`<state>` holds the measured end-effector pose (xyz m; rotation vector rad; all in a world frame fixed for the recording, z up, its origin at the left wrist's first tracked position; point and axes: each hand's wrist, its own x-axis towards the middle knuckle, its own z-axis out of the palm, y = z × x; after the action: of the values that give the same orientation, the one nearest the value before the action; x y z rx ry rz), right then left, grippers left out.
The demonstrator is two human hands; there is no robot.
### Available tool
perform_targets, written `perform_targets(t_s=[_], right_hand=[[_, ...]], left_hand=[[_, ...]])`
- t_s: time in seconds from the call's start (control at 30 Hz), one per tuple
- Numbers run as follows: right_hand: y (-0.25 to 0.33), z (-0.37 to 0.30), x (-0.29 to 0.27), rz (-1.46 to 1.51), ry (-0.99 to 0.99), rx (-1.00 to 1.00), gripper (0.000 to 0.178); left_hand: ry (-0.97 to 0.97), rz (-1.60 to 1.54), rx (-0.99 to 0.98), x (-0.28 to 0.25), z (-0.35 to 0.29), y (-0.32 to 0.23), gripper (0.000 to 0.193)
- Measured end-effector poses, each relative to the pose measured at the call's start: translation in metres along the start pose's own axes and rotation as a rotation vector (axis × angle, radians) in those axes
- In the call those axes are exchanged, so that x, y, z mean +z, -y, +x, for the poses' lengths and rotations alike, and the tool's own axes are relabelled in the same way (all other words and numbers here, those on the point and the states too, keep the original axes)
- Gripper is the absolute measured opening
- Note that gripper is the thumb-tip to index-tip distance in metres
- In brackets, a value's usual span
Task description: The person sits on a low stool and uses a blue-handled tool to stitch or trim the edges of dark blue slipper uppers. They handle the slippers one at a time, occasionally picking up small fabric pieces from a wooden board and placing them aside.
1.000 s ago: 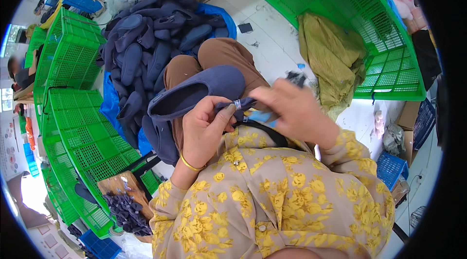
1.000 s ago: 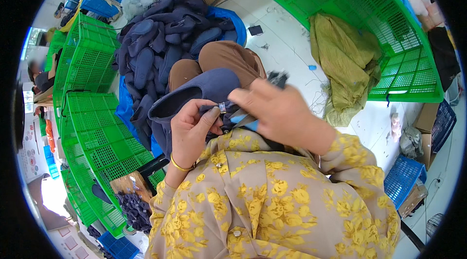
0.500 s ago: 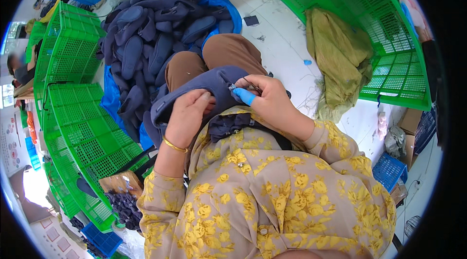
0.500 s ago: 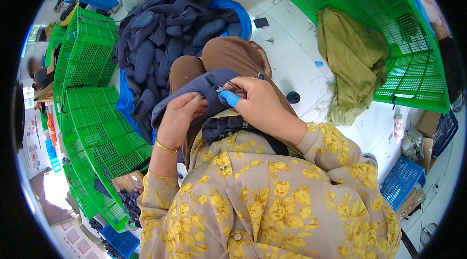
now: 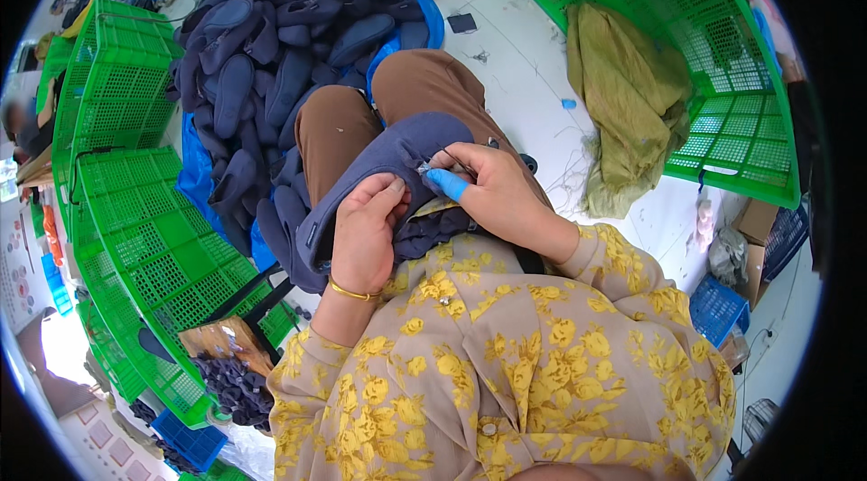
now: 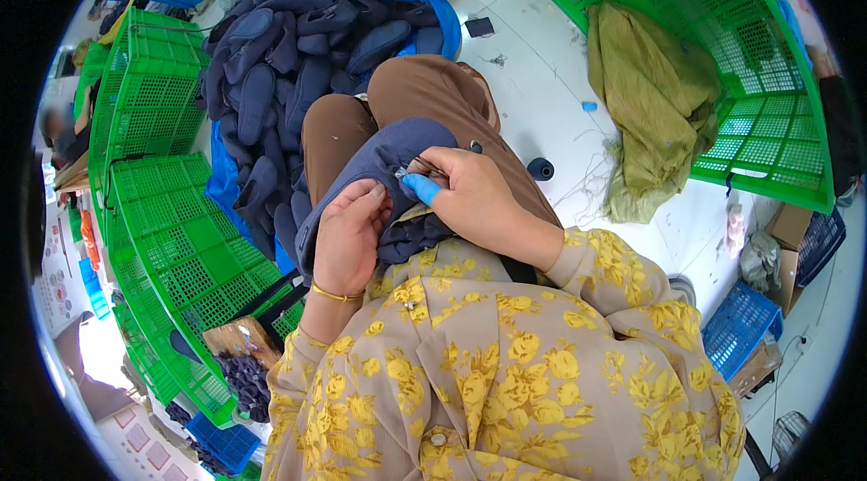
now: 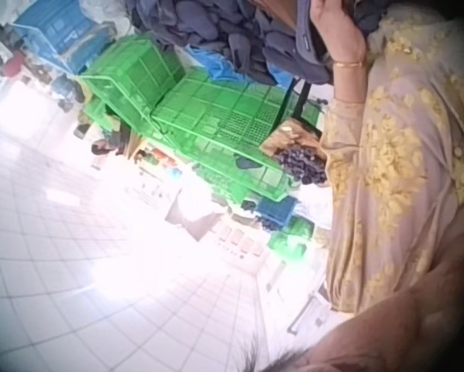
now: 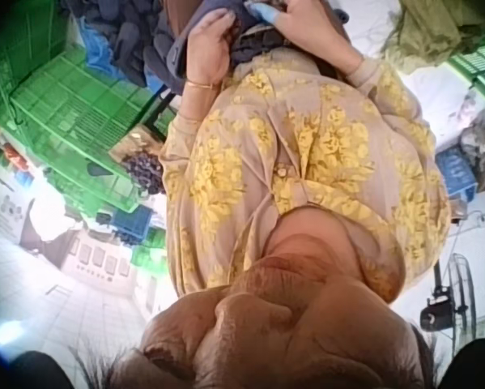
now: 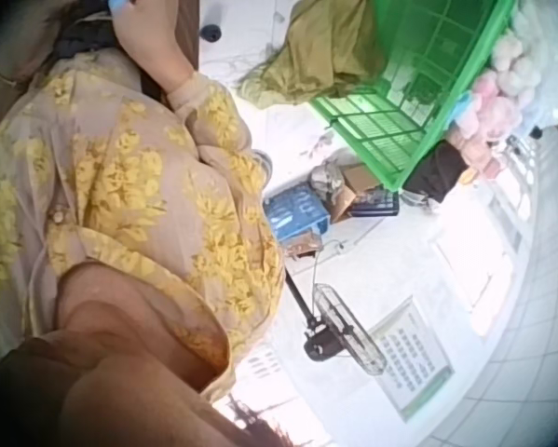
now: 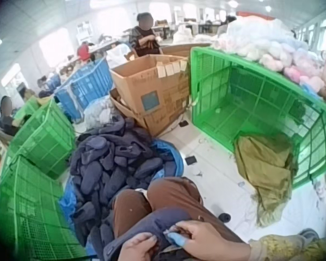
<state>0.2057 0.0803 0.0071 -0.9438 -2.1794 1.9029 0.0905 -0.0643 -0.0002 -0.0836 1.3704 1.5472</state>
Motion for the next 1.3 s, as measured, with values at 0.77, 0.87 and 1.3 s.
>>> perform_targets(t_s=[0.77,0.87,1.3], right_hand=[[-0.014,-0.011,-0.005,0.055,-0.027,-0.098,0.012],[-0.020,-0.016,-0.007,0.089,0.000,-0.113,0.010],[-0.017,-0.019,-0.004,0.115,0.068,-0.097,0.014]], left_hand=[[0.027,0.048,0.049,0.019,-0.001,-0.006,0.016],[0.108,0.031,0.063,0.015,-0.001,-0.006,0.019],[0.209,0.018,0.081,0.004,0.002,0.001,0.025]])
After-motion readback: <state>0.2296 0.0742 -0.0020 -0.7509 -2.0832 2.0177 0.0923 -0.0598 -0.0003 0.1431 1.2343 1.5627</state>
